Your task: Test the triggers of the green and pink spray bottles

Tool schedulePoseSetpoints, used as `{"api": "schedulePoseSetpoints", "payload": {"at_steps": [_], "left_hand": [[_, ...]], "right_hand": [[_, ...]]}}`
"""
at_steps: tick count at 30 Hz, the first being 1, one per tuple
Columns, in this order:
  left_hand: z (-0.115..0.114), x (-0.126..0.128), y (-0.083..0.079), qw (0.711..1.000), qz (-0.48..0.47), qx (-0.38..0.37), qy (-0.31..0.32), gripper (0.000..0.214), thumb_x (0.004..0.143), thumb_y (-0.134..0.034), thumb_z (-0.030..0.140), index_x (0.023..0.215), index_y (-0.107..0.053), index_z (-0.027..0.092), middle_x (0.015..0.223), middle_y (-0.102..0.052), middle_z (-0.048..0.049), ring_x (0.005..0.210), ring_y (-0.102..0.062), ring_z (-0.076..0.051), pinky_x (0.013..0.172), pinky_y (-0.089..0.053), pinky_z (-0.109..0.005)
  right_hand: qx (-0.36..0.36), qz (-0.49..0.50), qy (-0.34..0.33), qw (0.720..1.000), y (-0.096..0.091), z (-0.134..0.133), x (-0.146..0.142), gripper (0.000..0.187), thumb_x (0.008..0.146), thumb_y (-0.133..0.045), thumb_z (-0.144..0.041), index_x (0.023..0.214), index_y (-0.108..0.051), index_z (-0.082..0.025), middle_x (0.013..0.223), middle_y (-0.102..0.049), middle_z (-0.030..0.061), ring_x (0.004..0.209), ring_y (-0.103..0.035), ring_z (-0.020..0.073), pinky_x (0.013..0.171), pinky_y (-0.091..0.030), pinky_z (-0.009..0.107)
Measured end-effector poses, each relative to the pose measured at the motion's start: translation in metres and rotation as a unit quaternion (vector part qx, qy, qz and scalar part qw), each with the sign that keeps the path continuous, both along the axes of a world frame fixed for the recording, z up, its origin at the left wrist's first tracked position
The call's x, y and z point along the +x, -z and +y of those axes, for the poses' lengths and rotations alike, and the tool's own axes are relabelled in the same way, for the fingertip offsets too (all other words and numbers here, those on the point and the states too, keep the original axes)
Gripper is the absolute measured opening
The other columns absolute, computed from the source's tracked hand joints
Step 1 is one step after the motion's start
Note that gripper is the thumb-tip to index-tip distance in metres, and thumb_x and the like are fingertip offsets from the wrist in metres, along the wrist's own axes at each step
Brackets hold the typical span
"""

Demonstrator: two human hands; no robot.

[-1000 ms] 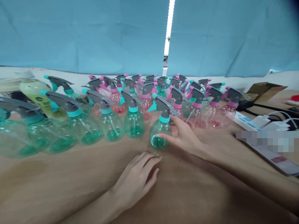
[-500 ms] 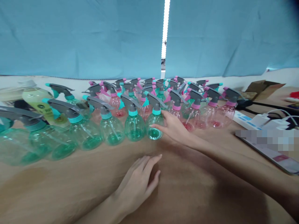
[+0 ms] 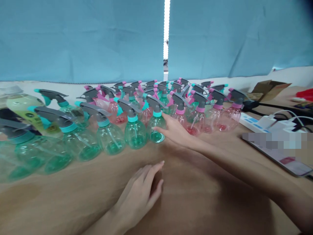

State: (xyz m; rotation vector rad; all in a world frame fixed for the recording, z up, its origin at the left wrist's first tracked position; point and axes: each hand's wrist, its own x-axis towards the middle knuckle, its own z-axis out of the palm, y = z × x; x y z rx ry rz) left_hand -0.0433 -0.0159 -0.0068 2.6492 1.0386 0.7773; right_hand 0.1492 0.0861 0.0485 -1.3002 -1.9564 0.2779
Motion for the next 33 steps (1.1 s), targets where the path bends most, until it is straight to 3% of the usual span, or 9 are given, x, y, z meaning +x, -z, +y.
{"api": "schedulePoseSetpoints", "payload": {"at_steps": [4, 7, 10, 12, 14, 16, 20, 26, 33], "left_hand": [[0.0, 0.0, -0.001, 1.0, -0.005, 0.012, -0.004, 0.038, 0.093, -0.043, 0.019, 0.129, -0.039, 0.027, 0.113, -0.065, -0.004, 0.099, -0.066, -0.022, 0.086, -0.053, -0.039], [0.001, -0.001, 0.0, 1.0, -0.005, 0.024, -0.008, 0.038, 0.093, -0.043, 0.02, 0.13, -0.039, 0.027, 0.112, -0.066, -0.0032, 0.097, -0.067, -0.022, 0.084, -0.054, -0.038], [0.002, -0.002, 0.001, 1.0, 0.006, 0.022, -0.012, 0.036, 0.094, -0.043, 0.022, 0.13, -0.039, 0.029, 0.113, -0.065, -0.0022, 0.098, -0.066, -0.022, 0.084, -0.054, -0.038], [0.003, -0.003, 0.0, 1.0, 0.015, 0.019, -0.016, 0.036, 0.094, -0.043, 0.022, 0.13, -0.039, 0.03, 0.113, -0.066, -0.0021, 0.098, -0.066, -0.022, 0.083, -0.054, -0.038], [0.003, -0.004, -0.002, 0.999, 0.019, 0.025, -0.02, 0.036, 0.094, -0.043, 0.023, 0.13, -0.039, 0.029, 0.108, -0.067, -0.0023, 0.095, -0.067, -0.022, 0.081, -0.055, -0.038], [0.004, -0.004, -0.004, 0.999, 0.014, 0.033, -0.024, 0.036, 0.094, -0.043, 0.023, 0.129, -0.04, 0.029, 0.1, -0.068, -0.0017, 0.087, -0.069, -0.022, 0.076, -0.056, -0.036], [0.007, -0.002, -0.006, 0.998, 0.006, 0.039, -0.044, 0.033, 0.092, -0.045, 0.022, 0.124, -0.043, 0.029, 0.093, -0.069, 0.0002, 0.079, -0.07, -0.021, 0.072, -0.057, -0.033], [0.017, 0.005, -0.003, 0.997, -0.003, 0.032, -0.065, 0.034, 0.093, -0.045, 0.025, 0.127, -0.043, 0.029, 0.097, -0.069, -0.001, 0.084, -0.07, -0.022, 0.074, -0.057, -0.034], [0.025, 0.024, -0.002, 0.996, -0.045, -0.003, -0.082, 0.038, 0.093, -0.047, 0.025, 0.13, -0.038, 0.029, 0.107, -0.063, -0.0037, 0.096, -0.065, -0.023, 0.083, -0.053, -0.041]], "right_hand": [[-0.011, 0.003, 0.021, 1.0, 0.001, -0.002, 0.0, 0.075, 0.081, -0.063, -0.039, 0.143, -0.032, -0.009, 0.148, -0.034, 0.0201, 0.137, -0.032, 0.0314, 0.11, -0.03, 0.05], [-0.012, 0.003, 0.026, 1.0, -0.001, -0.013, 0.007, 0.076, 0.08, -0.064, -0.039, 0.143, -0.034, -0.009, 0.147, -0.034, 0.0203, 0.137, -0.034, 0.0306, 0.11, -0.032, 0.049], [0.004, 0.017, 0.018, 1.0, -0.006, -0.031, 0.024, 0.062, 0.078, -0.067, -0.035, 0.134, -0.048, -0.013, 0.137, -0.051, 0.0174, 0.127, -0.049, 0.0299, 0.104, -0.04, 0.048], [-0.001, 0.033, 0.006, 0.999, -0.009, -0.041, 0.04, 0.042, 0.083, -0.061, -0.032, 0.122, -0.058, -0.016, 0.121, -0.065, 0.0109, 0.103, -0.066, 0.0239, 0.089, -0.052, 0.04], [0.006, 0.034, 0.026, 0.999, -0.012, -0.046, 0.058, 0.026, 0.085, -0.058, -0.029, 0.107, -0.064, -0.019, 0.101, -0.073, 0.0056, 0.085, -0.069, 0.0198, 0.073, -0.056, 0.034], [0.028, 0.01, 0.088, 0.996, -0.014, -0.045, 0.075, 0.019, 0.084, -0.058, -0.032, 0.097, -0.066, -0.02, 0.091, -0.073, 0.0035, 0.076, -0.068, 0.0189, 0.068, -0.054, 0.034], [0.04, -0.009, 0.148, 0.988, -0.013, -0.03, 0.093, 0.034, 0.083, -0.059, -0.043, 0.103, -0.065, -0.016, 0.103, -0.071, 0.0095, 0.083, -0.067, 0.0251, 0.075, -0.051, 0.042], [0.018, -0.04, 0.132, 0.99, -0.005, -0.009, 0.081, 0.076, 0.076, -0.06, -0.061, 0.131, -0.048, -0.011, 0.125, -0.061, 0.017, 0.111, -0.06, 0.0338, 0.087, -0.049, 0.046], [0.004, -0.087, 0.143, 0.986, -0.006, -0.01, 0.07, 0.061, 0.08, -0.055, -0.059, 0.12, -0.054, -0.013, 0.117, -0.064, 0.016, 0.097, -0.064, 0.0381, 0.072, -0.051, 0.05]]}}
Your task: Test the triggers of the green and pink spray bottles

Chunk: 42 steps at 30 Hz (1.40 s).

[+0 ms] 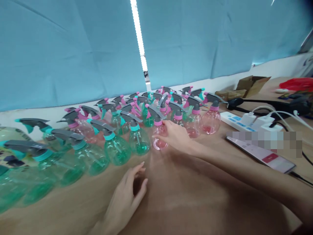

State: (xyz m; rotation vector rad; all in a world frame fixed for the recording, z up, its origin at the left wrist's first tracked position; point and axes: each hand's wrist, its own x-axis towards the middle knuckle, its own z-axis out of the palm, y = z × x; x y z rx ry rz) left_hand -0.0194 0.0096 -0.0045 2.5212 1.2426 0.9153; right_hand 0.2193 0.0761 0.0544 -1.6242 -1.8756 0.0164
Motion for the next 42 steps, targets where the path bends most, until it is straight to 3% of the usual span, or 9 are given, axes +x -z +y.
{"api": "schedulePoseSetpoints", "payload": {"at_steps": [5, 10, 13, 16, 20, 22, 27, 33, 42], "left_hand": [[0.004, 0.028, 0.004, 0.994, -0.108, -0.024, -0.015, 0.054, 0.091, -0.052, 0.026, 0.138, -0.026, 0.027, 0.125, -0.051, -0.0089, 0.112, -0.057, -0.025, 0.091, -0.049, -0.045], [-0.002, 0.055, 0.004, 0.993, -0.106, -0.055, 0.008, 0.077, 0.082, -0.063, 0.033, 0.143, -0.016, 0.025, 0.142, -0.035, -0.0139, 0.128, -0.041, -0.032, 0.1, -0.039, -0.053], [-0.009, 0.068, 0.001, 0.993, -0.1, -0.057, 0.011, 0.084, 0.078, -0.068, 0.035, 0.143, -0.015, 0.025, 0.142, -0.036, -0.014, 0.13, -0.039, -0.033, 0.102, -0.035, -0.055], [-0.012, 0.077, -0.001, 0.994, -0.097, -0.054, 0.014, 0.077, 0.078, -0.067, 0.036, 0.139, -0.022, 0.024, 0.138, -0.041, -0.0144, 0.129, -0.041, -0.033, 0.102, -0.034, -0.055], [-0.015, 0.085, 0.0, 0.99, -0.109, -0.089, 0.013, 0.073, 0.08, -0.066, 0.036, 0.137, -0.023, 0.022, 0.14, -0.04, -0.0154, 0.13, -0.04, -0.033, 0.103, -0.034, -0.054], [-0.017, 0.089, 0.001, 0.987, -0.121, -0.099, 0.019, 0.077, 0.081, -0.066, 0.036, 0.14, -0.019, 0.022, 0.143, -0.037, -0.0149, 0.132, -0.037, -0.032, 0.105, -0.031, -0.054], [-0.021, 0.1, 0.005, 0.989, -0.115, -0.088, 0.031, 0.078, 0.081, -0.068, 0.041, 0.14, -0.02, 0.022, 0.143, -0.038, -0.0151, 0.131, -0.038, -0.033, 0.104, -0.032, -0.055], [-0.017, 0.113, 0.012, 0.99, -0.102, -0.093, 0.009, 0.082, 0.079, -0.07, 0.047, 0.138, -0.022, 0.019, 0.14, -0.039, -0.0178, 0.129, -0.039, -0.035, 0.103, -0.033, -0.056], [-0.003, 0.096, 0.009, 0.995, -0.046, -0.064, 0.061, 0.071, 0.085, -0.065, 0.041, 0.14, -0.023, 0.026, 0.135, -0.044, -0.0126, 0.124, -0.045, -0.033, 0.1, -0.038, -0.054]], "right_hand": [[-0.013, -0.033, -0.014, 0.999, -0.001, -0.03, 0.006, 0.057, 0.08, -0.052, -0.063, 0.11, -0.056, -0.014, 0.103, -0.068, 0.0135, 0.082, -0.067, 0.0346, 0.061, -0.049, 0.044], [0.003, -0.053, -0.081, 0.995, -0.007, -0.073, 0.013, 0.074, 0.071, -0.05, -0.075, 0.121, -0.053, -0.022, 0.086, -0.07, 0.0058, 0.073, -0.067, 0.029, 0.056, -0.044, 0.036], [0.03, -0.032, -0.091, 0.995, -0.015, -0.085, 0.019, 0.065, 0.07, -0.052, -0.075, 0.107, -0.061, -0.023, 0.084, -0.07, 0.0042, 0.076, -0.067, 0.0271, 0.06, -0.045, 0.035], [0.041, 0.019, -0.11, 0.993, -0.021, -0.081, 0.027, 0.067, 0.069, -0.059, -0.07, 0.111, -0.059, -0.018, 0.102, -0.069, 0.0079, 0.092, -0.065, 0.0281, 0.075, -0.048, 0.04], [0.016, 0.151, -0.22, 0.964, -0.021, -0.065, 0.031, 0.069, 0.071, -0.069, -0.051, 0.128, -0.046, -0.019, 0.124, -0.06, 0.008, 0.109, -0.058, 0.0234, 0.09, -0.045, 0.037], [0.023, 0.209, -0.237, 0.948, -0.02, -0.062, 0.028, 0.062, 0.073, -0.069, -0.048, 0.124, -0.048, -0.019, 0.118, -0.062, 0.007, 0.104, -0.059, 0.0209, 0.086, -0.046, 0.035], [0.033, 0.277, -0.215, 0.936, -0.016, -0.067, 0.019, 0.042, 0.076, -0.067, -0.048, 0.107, -0.056, -0.021, 0.079, -0.057, -0.002, 0.07, -0.053, 0.014, 0.064, -0.042, 0.029], [-0.007, 0.361, -0.253, 0.898, -0.007, -0.055, 0.025, 0.028, 0.079, -0.066, -0.04, 0.102, -0.06, -0.025, 0.094, -0.063, 0.0, 0.087, -0.057, 0.0166, 0.075, -0.044, 0.031], [0.017, 0.335, -0.261, 0.905, -0.01, -0.043, 0.031, 0.013, 0.081, -0.064, -0.037, 0.082, -0.06, -0.024, 0.075, -0.057, -0.0035, 0.07, -0.05, 0.0126, 0.066, -0.042, 0.027]]}}
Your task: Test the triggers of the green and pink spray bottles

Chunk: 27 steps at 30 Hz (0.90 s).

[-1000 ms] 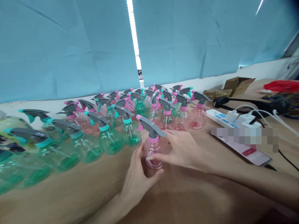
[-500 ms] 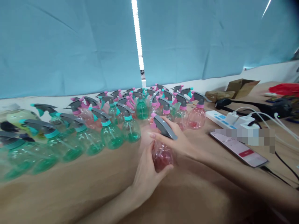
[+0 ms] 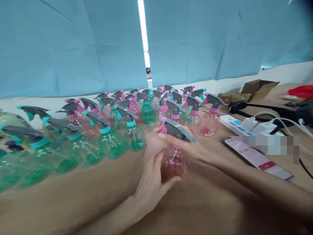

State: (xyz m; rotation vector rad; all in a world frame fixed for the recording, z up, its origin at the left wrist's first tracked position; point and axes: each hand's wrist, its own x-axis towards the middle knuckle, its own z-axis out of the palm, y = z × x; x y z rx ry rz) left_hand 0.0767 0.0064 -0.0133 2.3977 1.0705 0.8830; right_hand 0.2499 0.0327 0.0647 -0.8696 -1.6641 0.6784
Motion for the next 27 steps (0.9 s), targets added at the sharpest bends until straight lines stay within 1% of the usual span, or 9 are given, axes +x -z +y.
{"api": "schedulePoseSetpoints", "payload": {"at_steps": [4, 8, 10, 12, 15, 19, 21, 24, 27], "left_hand": [[0.004, -0.015, -0.005, 0.999, 0.021, 0.023, 0.005, 0.063, 0.088, -0.061, 0.039, 0.138, -0.026, 0.026, 0.136, -0.043, -0.0113, 0.124, -0.044, -0.031, 0.1, -0.038, -0.05], [0.004, -0.03, -0.007, 0.999, 0.04, 0.02, 0.009, 0.055, 0.092, -0.055, 0.032, 0.138, -0.025, 0.028, 0.133, -0.046, -0.0087, 0.121, -0.047, -0.026, 0.099, -0.04, -0.045], [0.004, -0.036, -0.005, 0.997, 0.063, 0.039, -0.005, 0.053, 0.092, -0.053, 0.03, 0.138, -0.026, 0.026, 0.13, -0.049, -0.0096, 0.117, -0.05, -0.027, 0.096, -0.042, -0.045], [0.004, -0.041, -0.003, 0.991, 0.103, 0.081, -0.037, 0.054, 0.09, -0.053, 0.028, 0.138, -0.028, 0.023, 0.128, -0.05, -0.0123, 0.113, -0.052, -0.03, 0.091, -0.044, -0.048], [0.004, -0.046, 0.0, 0.975, 0.164, 0.127, -0.075, 0.052, 0.087, -0.053, 0.027, 0.135, -0.034, 0.021, 0.126, -0.053, -0.0143, 0.107, -0.055, -0.033, 0.084, -0.048, -0.049], [0.004, -0.05, 0.002, 0.971, 0.191, 0.131, -0.064, 0.047, 0.087, -0.051, 0.026, 0.132, -0.038, 0.019, 0.128, -0.053, -0.0154, 0.111, -0.055, -0.033, 0.086, -0.048, -0.048], [0.004, -0.05, 0.003, 0.971, 0.194, 0.126, -0.054, 0.046, 0.087, -0.05, 0.024, 0.131, -0.039, 0.017, 0.129, -0.053, -0.0165, 0.114, -0.054, -0.033, 0.088, -0.047, -0.048], [0.004, -0.05, 0.003, 0.973, 0.194, 0.114, -0.044, 0.045, 0.088, -0.049, 0.024, 0.131, -0.04, 0.017, 0.131, -0.053, -0.0165, 0.117, -0.053, -0.032, 0.091, -0.047, -0.049], [0.004, -0.05, 0.003, 0.974, 0.197, 0.106, -0.035, 0.046, 0.088, -0.048, 0.024, 0.133, -0.04, 0.017, 0.134, -0.051, -0.0159, 0.12, -0.051, -0.032, 0.094, -0.045, -0.049]], "right_hand": [[-0.006, 0.0, -0.028, 1.0, 0.003, 0.01, -0.005, 0.013, 0.083, -0.061, -0.037, 0.082, -0.061, -0.025, 0.075, -0.056, -0.0034, 0.069, -0.049, 0.0125, 0.066, -0.041, 0.027], [-0.03, 0.008, -0.044, 0.999, 0.006, 0.02, -0.013, 0.011, 0.084, -0.061, -0.035, 0.086, -0.061, -0.024, 0.076, -0.055, -0.003, 0.069, -0.048, 0.0122, 0.067, -0.041, 0.027], [-0.039, 0.019, -0.045, 0.998, 0.006, 0.024, -0.016, 0.011, 0.085, -0.061, -0.034, 0.09, -0.061, -0.025, 0.079, -0.056, -0.0029, 0.07, -0.049, 0.0119, 0.068, -0.041, 0.028], [-0.045, 0.027, -0.05, 0.997, 0.006, 0.026, -0.018, 0.011, 0.084, -0.061, -0.034, 0.091, -0.06, -0.025, 0.08, -0.055, -0.0032, 0.07, -0.049, 0.0119, 0.068, -0.042, 0.028], [-0.054, 0.031, -0.055, 0.997, 0.003, 0.026, -0.019, 0.011, 0.081, -0.064, -0.032, 0.085, -0.057, -0.025, 0.073, -0.052, -0.0051, 0.064, -0.047, 0.0109, 0.064, -0.041, 0.027], [-0.071, -0.003, -0.039, 0.997, 0.001, 0.023, -0.015, 0.019, 0.079, -0.067, -0.031, 0.07, -0.052, -0.023, 0.062, -0.044, -0.0067, 0.055, -0.042, 0.0094, 0.055, -0.038, 0.026], [-0.095, -0.016, -0.031, 0.995, 0.003, 0.022, -0.013, 0.02, 0.08, -0.065, -0.034, 0.069, -0.053, -0.023, 0.061, -0.047, -0.0054, 0.054, -0.045, 0.0103, 0.054, -0.039, 0.026], [-0.128, -0.008, -0.021, 0.992, 0.008, 0.022, -0.011, 0.015, 0.081, -0.063, -0.039, 0.077, -0.059, -0.024, 0.065, -0.054, -0.0025, 0.06, -0.052, 0.0137, 0.056, -0.043, 0.028], [-0.137, 0.002, -0.013, 0.99, 0.013, 0.022, -0.01, 0.016, 0.081, -0.061, -0.04, 0.083, -0.061, -0.025, 0.07, -0.059, -0.0006, 0.065, -0.056, 0.016, 0.059, -0.047, 0.031]]}}
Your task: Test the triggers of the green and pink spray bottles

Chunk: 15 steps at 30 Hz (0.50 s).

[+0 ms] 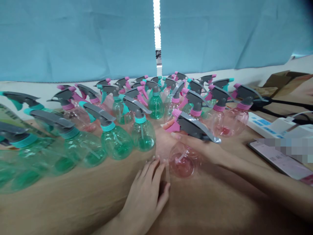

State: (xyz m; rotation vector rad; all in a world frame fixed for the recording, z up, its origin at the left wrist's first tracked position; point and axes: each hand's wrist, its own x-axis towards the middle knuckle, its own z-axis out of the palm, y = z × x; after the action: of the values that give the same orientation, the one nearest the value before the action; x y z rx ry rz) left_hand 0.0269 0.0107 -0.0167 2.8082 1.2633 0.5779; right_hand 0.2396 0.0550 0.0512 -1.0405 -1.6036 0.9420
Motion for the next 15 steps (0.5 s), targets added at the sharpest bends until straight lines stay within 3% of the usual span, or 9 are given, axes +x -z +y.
{"api": "schedulePoseSetpoints", "payload": {"at_steps": [8, 15], "left_hand": [[0.0015, 0.0017, 0.001, 1.0, 0.014, 0.008, 0.017, 0.045, 0.09, -0.047, 0.025, 0.133, -0.045, 0.012, 0.136, -0.051, -0.0167, 0.126, -0.047, -0.031, 0.098, -0.043, -0.048], [0.0029, 0.0009, -0.0009, 0.999, 0.025, 0.007, 0.028, 0.044, 0.09, -0.046, 0.026, 0.133, -0.048, 0.014, 0.138, -0.05, -0.0146, 0.126, -0.047, -0.031, 0.098, -0.043, -0.049]], "right_hand": [[0.028, -0.024, -0.028, 0.999, -0.0028, -0.0005, -0.0015, 0.01, 0.083, -0.056, -0.03, 0.088, -0.062, -0.024, 0.077, -0.06, -0.0006, 0.06, -0.052, 0.0134, 0.055, -0.044, 0.03], [0.048, -0.041, -0.039, 0.997, -0.0073, 0.0014, -0.0005, 0.024, 0.076, -0.055, -0.018, 0.098, -0.061, -0.026, 0.068, -0.057, -0.0026, 0.054, -0.044, 0.0115, 0.048, -0.039, 0.027]]}}
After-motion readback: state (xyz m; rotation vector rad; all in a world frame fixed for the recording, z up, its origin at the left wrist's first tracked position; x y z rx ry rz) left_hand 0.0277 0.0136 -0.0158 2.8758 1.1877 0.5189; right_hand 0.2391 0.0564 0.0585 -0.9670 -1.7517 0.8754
